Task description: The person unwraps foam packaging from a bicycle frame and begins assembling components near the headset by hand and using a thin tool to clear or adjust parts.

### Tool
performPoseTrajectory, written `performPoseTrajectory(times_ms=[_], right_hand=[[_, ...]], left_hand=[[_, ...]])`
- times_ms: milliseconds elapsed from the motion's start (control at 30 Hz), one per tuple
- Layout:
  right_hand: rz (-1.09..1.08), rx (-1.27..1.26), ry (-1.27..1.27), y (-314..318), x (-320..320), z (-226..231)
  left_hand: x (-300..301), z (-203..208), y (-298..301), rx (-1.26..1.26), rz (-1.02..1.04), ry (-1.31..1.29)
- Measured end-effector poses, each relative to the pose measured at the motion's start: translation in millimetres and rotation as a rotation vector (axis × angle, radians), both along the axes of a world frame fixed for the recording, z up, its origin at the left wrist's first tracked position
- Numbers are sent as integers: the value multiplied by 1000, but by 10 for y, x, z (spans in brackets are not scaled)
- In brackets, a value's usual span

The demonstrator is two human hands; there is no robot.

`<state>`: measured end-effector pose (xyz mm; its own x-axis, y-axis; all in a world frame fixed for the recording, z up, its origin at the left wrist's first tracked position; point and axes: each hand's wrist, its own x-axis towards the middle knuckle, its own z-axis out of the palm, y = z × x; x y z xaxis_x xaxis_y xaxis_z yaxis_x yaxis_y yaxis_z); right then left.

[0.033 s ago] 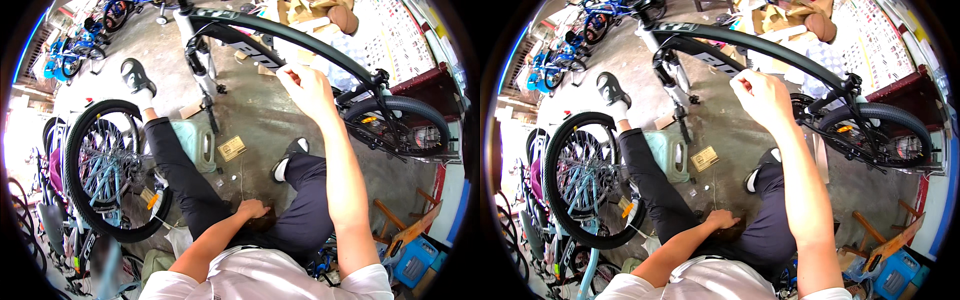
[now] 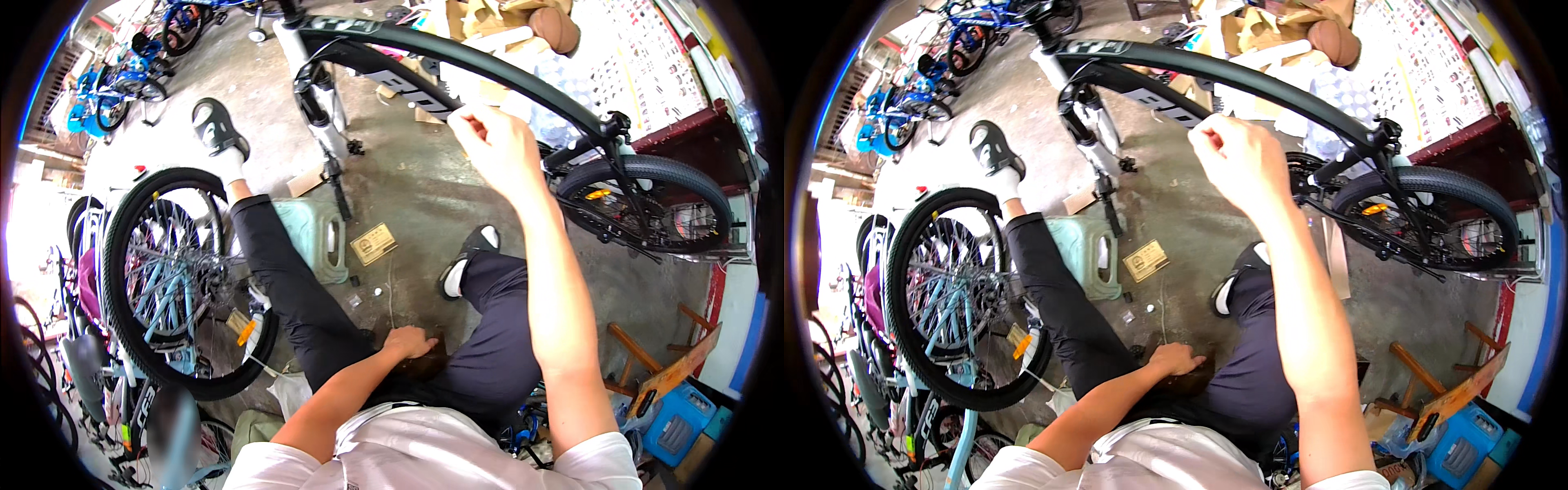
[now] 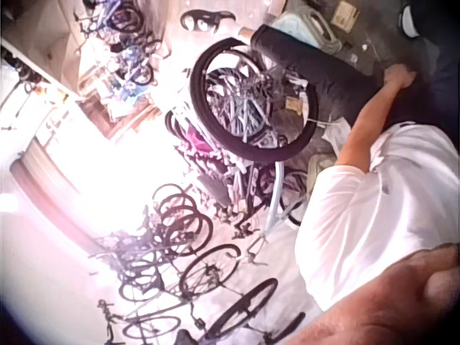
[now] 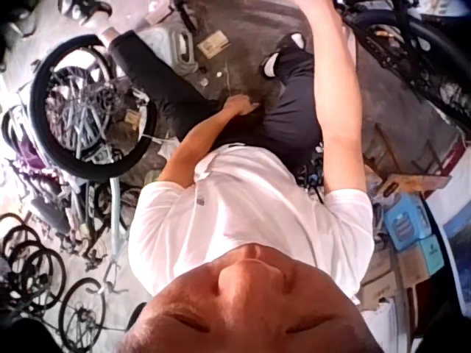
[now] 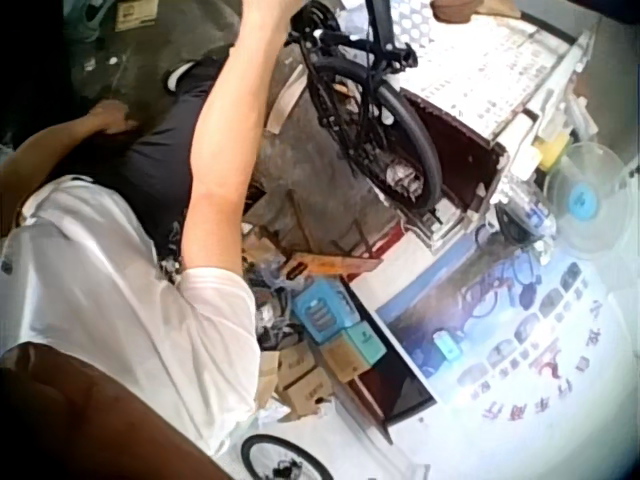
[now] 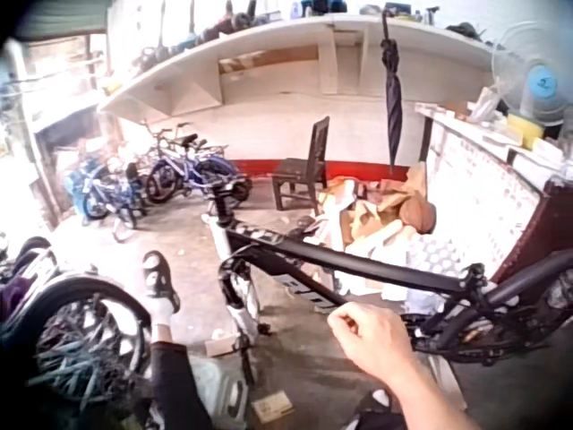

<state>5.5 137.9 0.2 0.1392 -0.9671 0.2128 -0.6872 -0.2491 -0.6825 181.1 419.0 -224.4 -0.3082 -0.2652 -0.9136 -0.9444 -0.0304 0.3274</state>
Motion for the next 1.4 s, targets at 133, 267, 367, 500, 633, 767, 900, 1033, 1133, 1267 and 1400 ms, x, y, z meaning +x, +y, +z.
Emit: performPoseTrajectory(times_ms=[133,267,367,500,633,767,900,1033,1133,1267,1400], right_hand=[[53,56,120,83,64,-63],[340,-15,310,284,352,-249],[460,-51,308,564,620,-222],[626,139,402,690,780,-331],[595,109,465,502,741,-473],[533,210,470,240,601,-501],[355,123,211,112,308,-507],[141,-4,113,-92,-356,-311],[-137,-93,-277,-77,-563,-266],[-173,-95,-238,-10,-710,-135],[-89,52,-49,79,-741,-131]], left_hand=[[10,-67,88,-201,78,49],[8,-76,118,-187,84,39],[229,-562,514,-368,13,171],[309,-618,628,-877,-441,264],[253,-413,370,-582,-61,304],[41,-189,125,-321,155,137],[253,-606,46,-396,49,256],[418,-589,-580,-724,183,367],[299,280,-1639,-1143,100,498],[168,1640,-2934,-1669,-24,527],[72,2372,-3764,-1998,-51,411]])
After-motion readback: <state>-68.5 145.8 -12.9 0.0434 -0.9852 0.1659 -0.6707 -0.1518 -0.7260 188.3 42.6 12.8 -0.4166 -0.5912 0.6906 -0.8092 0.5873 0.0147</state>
